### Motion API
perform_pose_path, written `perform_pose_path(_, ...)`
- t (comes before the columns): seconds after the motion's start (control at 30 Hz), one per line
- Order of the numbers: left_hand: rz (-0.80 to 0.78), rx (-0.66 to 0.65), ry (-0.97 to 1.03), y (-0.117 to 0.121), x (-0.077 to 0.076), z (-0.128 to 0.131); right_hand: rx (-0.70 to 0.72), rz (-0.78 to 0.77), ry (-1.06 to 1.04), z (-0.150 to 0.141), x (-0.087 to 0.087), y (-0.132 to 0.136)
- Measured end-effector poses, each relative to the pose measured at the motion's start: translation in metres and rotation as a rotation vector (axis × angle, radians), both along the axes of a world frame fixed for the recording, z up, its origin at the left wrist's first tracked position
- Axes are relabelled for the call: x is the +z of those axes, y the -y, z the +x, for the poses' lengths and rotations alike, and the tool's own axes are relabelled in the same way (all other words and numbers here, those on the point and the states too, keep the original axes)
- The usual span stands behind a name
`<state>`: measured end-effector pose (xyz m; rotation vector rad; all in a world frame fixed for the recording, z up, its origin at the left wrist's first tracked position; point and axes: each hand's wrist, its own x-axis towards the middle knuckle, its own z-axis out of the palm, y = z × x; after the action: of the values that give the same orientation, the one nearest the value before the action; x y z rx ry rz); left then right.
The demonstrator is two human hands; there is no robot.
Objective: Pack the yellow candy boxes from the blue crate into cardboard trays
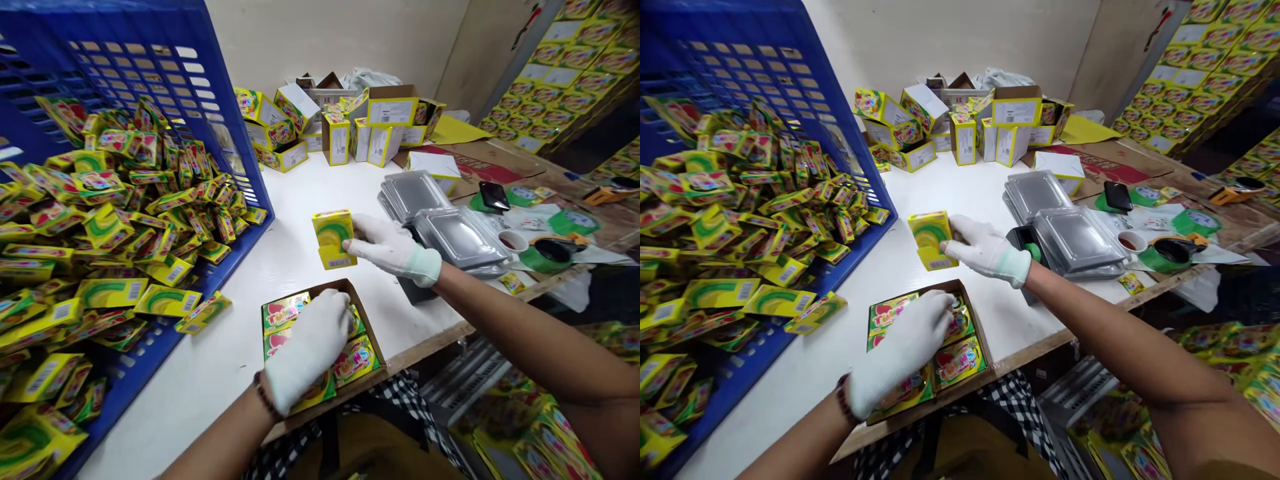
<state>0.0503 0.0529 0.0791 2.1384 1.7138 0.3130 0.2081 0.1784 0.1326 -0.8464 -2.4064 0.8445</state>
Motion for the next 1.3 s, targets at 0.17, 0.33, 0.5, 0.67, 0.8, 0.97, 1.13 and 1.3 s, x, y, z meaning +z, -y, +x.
perform_pose_path(0.17, -0.258, -0.229, -0.201, -0.034, -0.022, 0.021, 0.014, 0.003, 0.054, 0.008, 0.005, 0.009)
perform_pose_path(0.33, -0.249, -0.217, -0.226, -0.023, -0.034, 0.018, 0.054, -0.154, 0.106, 0.014, -0.014, 0.009)
perform_pose_path(0.5, -0.154, -0.152, -0.082, -0.012, -0.020, 0.018, 0.020, -0.287, 0.070, 0.016, -0.035, -0.008)
perform_pose_path(0.67, -0.418, 0.337, 1.058, -0.018, 0.008, -0.016, 0.009, 0.170, -0.012, 0.019, -0.035, 0.009)
perform_pose_path(0.8, -0.399, 0.383, 1.301, -0.026, 0.015, -0.040, 0.274, 0.518, 0.184, 0.011, -0.015, 0.025)
perform_pose_path(0.97, -0.011, 0.232, 0.745, -0.015, 0.022, -0.043, 0.300, 0.393, 0.307, -0.008, 0.002, 0.014)
perform_pose_path(1.13, 0.306, 0.294, 0.330, 0.008, 0.007, -0.056, 0.258, 0.174, 0.567, -0.024, -0.028, 0.013)
perform_pose_path(1.3, 0.284, 0.068, -0.181, 0.026, -0.028, -0.063, 0.166, 0.150, 0.786, -0.034, -0.051, 0.027)
